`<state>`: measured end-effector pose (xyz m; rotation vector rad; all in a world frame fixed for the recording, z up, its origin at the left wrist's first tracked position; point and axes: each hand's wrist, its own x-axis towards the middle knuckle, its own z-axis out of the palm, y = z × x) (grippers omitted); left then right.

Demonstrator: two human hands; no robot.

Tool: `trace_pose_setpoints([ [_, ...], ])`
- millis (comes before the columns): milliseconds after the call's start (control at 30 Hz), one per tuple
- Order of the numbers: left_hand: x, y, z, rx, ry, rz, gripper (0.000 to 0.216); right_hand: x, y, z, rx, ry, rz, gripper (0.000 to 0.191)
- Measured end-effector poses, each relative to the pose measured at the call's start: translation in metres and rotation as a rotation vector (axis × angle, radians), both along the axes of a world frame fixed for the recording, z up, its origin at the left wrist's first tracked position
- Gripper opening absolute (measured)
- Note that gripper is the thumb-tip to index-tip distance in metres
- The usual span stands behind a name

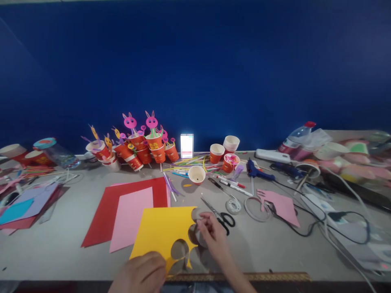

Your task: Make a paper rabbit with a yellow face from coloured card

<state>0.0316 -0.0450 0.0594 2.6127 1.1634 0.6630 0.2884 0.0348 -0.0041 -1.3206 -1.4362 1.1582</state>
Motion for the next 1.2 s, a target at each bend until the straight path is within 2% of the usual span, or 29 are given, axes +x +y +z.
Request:
trace_pose_setpoints([
  [67,0.024,0.015,0.008,0.015,0.018,-0.048,0.028,0.01,0.003,-0.001,0.103,-0.176,-0.098,0.033],
  [167,0.054,0.027,0.008,0.1,0.022,-0.078,0.028,0.027,0.002,0.003,0.283,-0.377,-0.099,0.024],
  [267,0.076,0.029,-0.006,0.114,0.064,-0.108,0.022,0.042,-0.002,0.01,0.419,-0.519,-0.078,0.019],
  [400,0.091,0.029,-0.028,0.012,0.162,-0.101,0.012,0.055,-0.005,0.008,0.527,-0.605,-0.059,0.016],
  [567,0.084,0.036,-0.041,-0.083,0.21,-0.107,0.043,0.06,-0.005,-0.002,0.55,-0.68,0.034,0.019],
  [667,0.069,0.041,-0.05,-0.072,0.262,-0.108,0.066,0.058,-0.003,-0.004,0.551,-0.696,0.027,0.023],
  [733,0.06,0.045,-0.055,-0.077,0.289,-0.094,0.073,0.056,-0.002,-0.005,0.554,-0.691,0.006,0.025],
  [900,0.049,0.054,-0.056,-0.145,0.322,-0.13,0.069,0.059,-0.001,-0.001,0.564,-0.671,-0.013,0.023],
  [1000,0.048,0.057,-0.052,-0.152,0.305,-0.131,0.067,0.072,0.006,0.003,0.583,-0.693,-0.095,0.022],
  [1100,0.046,0.059,-0.05,-0.149,0.307,-0.136,0.064,0.089,0.022,0.003,0.573,-0.827,-0.221,0.027],
  [1200,0.043,0.06,-0.048,-0.146,0.296,-0.145,0.057,0.102,0.037,-0.001,0.546,-0.964,-0.248,0.035],
])
